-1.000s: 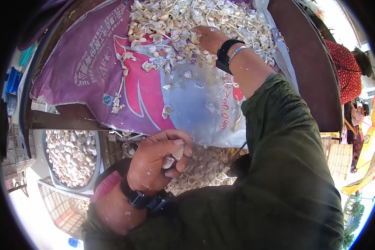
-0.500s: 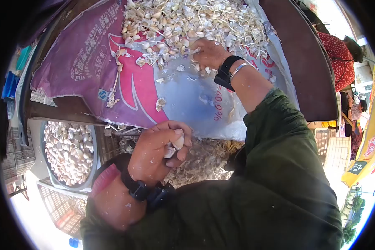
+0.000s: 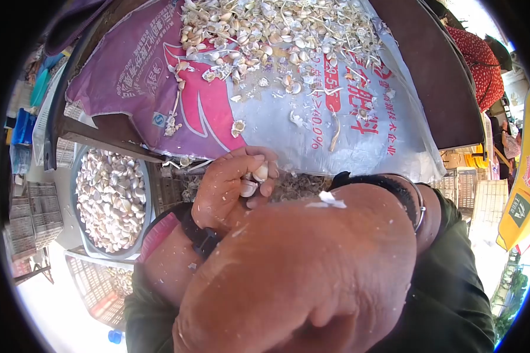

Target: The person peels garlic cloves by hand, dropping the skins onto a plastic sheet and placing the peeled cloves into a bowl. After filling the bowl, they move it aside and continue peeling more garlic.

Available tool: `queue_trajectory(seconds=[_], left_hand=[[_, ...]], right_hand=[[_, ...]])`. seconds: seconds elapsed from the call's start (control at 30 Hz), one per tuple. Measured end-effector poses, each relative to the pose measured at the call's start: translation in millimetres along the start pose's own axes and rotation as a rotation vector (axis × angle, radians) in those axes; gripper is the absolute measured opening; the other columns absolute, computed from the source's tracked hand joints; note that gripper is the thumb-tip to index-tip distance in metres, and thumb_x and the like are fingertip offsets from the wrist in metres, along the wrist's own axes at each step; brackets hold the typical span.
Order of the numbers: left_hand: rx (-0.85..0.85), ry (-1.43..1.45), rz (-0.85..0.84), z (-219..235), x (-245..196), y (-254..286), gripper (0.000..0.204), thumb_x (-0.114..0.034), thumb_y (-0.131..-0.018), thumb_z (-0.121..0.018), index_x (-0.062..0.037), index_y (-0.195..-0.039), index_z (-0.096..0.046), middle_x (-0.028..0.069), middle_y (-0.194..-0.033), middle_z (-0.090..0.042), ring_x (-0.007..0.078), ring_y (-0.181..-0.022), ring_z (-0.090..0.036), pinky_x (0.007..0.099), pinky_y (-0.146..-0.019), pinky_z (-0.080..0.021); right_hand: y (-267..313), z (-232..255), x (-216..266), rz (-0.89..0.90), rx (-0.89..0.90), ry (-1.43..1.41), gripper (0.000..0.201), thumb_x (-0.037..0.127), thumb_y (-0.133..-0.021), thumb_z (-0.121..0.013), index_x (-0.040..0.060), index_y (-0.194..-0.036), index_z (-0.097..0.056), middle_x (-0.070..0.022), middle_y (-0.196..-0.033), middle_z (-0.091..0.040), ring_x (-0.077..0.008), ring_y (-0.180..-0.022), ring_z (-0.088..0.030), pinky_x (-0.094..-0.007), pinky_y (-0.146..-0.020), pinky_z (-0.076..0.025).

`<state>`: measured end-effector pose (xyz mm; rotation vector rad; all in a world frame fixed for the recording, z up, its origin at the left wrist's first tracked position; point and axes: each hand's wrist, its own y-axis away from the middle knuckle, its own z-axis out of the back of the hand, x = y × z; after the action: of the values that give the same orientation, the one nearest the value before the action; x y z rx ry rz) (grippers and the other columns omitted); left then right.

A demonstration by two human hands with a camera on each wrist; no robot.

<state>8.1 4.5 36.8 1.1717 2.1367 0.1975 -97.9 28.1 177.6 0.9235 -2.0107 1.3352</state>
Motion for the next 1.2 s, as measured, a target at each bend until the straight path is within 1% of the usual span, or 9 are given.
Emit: queue_trajectory(seconds=[0.17, 0.23, 0.43, 0.63, 0.73, 0.77, 0.87, 1.0, 1.2], left_hand=[[0.069, -0.011, 0.000, 10.6, 4.3, 0.9, 0.018, -0.016, -0.089, -0.053, -0.0009, -0.096, -0.060, 0.0040, -0.081, -0.059, 0.0101, -0.061, -0.053, 0.0219, -0.045, -0.036], [0.056, -0.017, -0.009, 11.2, 3.6, 3.3, 0.018, -0.016, -0.088, -0.053, -0.0010, -0.096, -0.060, 0.0041, -0.081, -0.059, 0.0102, -0.061, -0.053, 0.0219, -0.045, -0.036], [0.078, 0.016, -0.015, 9.8, 2.1, 3.1, 0.018, -0.015, -0.089, -0.053, -0.0008, -0.098, -0.060, 0.0049, -0.082, -0.060, 0.0118, -0.062, -0.056, 0.0223, -0.044, -0.037], [0.095, 0.061, -0.008, 7.5, 5.2, -1.9, 0.018, -0.014, -0.090, -0.053, -0.0002, -0.100, -0.059, 0.0064, -0.080, -0.061, 0.0141, -0.059, -0.057, 0.0243, -0.043, -0.038], [0.145, -0.028, -0.004, 12.1, -1.5, -2.1, 0.022, -0.020, -0.093, -0.051, -0.0015, -0.098, -0.060, 0.0063, -0.079, -0.061, 0.0145, -0.060, -0.057, 0.0257, -0.046, -0.038], [0.084, 0.015, -0.002, 6.3, -0.4, 1.2, 0.026, -0.025, -0.094, -0.050, -0.0016, -0.098, -0.060, 0.0059, -0.078, -0.061, 0.0147, -0.061, -0.057, 0.0261, -0.047, -0.038], [0.181, 0.194, 0.012, 10.3, -0.7, 1.6, 0.032, -0.029, -0.096, -0.047, -0.0011, -0.106, -0.059, 0.0094, -0.084, -0.063, 0.0178, -0.067, -0.062, 0.0286, -0.048, -0.043], [0.067, 0.374, -0.022, -8.0, -12.4, 13.1, 0.039, -0.034, -0.096, -0.047, -0.0006, -0.111, -0.059, 0.0127, -0.098, -0.066, 0.0217, -0.082, -0.063, 0.0318, -0.053, -0.045], [0.189, 0.233, -0.049, 16.5, -11.2, 1.1, 0.026, -0.020, -0.087, -0.051, 0.0000, -0.095, -0.066, 0.0186, -0.098, -0.063, 0.0207, -0.071, -0.060, 0.0246, -0.041, -0.037]], right_hand=[[6.0, 0.5, -37.6, 0.116, 0.315, -0.387, 0.031, 0.011, -0.094, -0.061, -0.0124, -0.114, -0.054, -0.0221, -0.091, -0.065, -0.0354, -0.075, -0.066, -0.0367, -0.058, -0.053], [4.3, 0.0, -8.4, -0.007, 0.125, 0.015, 0.038, 0.013, -0.092, -0.064, -0.0145, -0.116, -0.053, -0.0232, -0.092, -0.066, -0.0352, -0.078, -0.067, -0.0374, -0.060, -0.055], [7.5, -17.8, -27.4, 0.257, -0.278, -0.075, 0.041, 0.014, -0.083, -0.077, -0.0147, -0.107, -0.060, -0.0209, -0.086, -0.069, -0.0296, -0.069, -0.069, -0.0314, -0.057, -0.055], [2.8, -15.6, -19.2, 0.445, -0.367, -0.053, 0.031, 0.005, -0.082, -0.076, -0.0146, -0.101, -0.063, -0.0239, -0.088, -0.068, -0.0266, -0.067, -0.070, -0.0297, -0.054, -0.054], [18.1, -19.5, -56.9, 0.631, -0.076, -0.297, 0.018, -0.003, -0.087, -0.066, -0.0169, -0.098, -0.062, -0.0278, -0.096, -0.066, -0.0246, -0.064, -0.068, -0.0286, -0.054, -0.054], [31.7, 4.8, 4.4, 0.027, -0.047, -0.052, 0.036, -0.003, -0.085, -0.068, -0.0146, -0.117, -0.054, -0.0288, -0.104, -0.061, -0.0357, -0.088, -0.065, -0.0335, -0.066, -0.053], [58.4, 23.0, 13.7, -0.131, -0.138, 0.034, 0.037, -0.001, -0.084, -0.071, -0.0141, -0.115, -0.055, -0.0241, -0.099, -0.064, -0.0319, -0.084, -0.067, -0.0314, -0.067, -0.053], [82.3, 53.5, 26.3, -0.542, -0.737, 0.668, 0.017, 0.003, -0.086, -0.069, -0.0003, -0.102, -0.064, -0.0041, -0.079, -0.064, -0.0095, -0.066, -0.064, -0.0227, -0.055, -0.048], [141.3, 214.8, 34.7, -0.729, -1.186, 1.297, 0.017, 0.010, -0.095, -0.056, 0.0040, -0.108, -0.065, -0.0060, -0.087, -0.066, -0.0116, -0.075, -0.066, -0.0258, -0.060, -0.052]])
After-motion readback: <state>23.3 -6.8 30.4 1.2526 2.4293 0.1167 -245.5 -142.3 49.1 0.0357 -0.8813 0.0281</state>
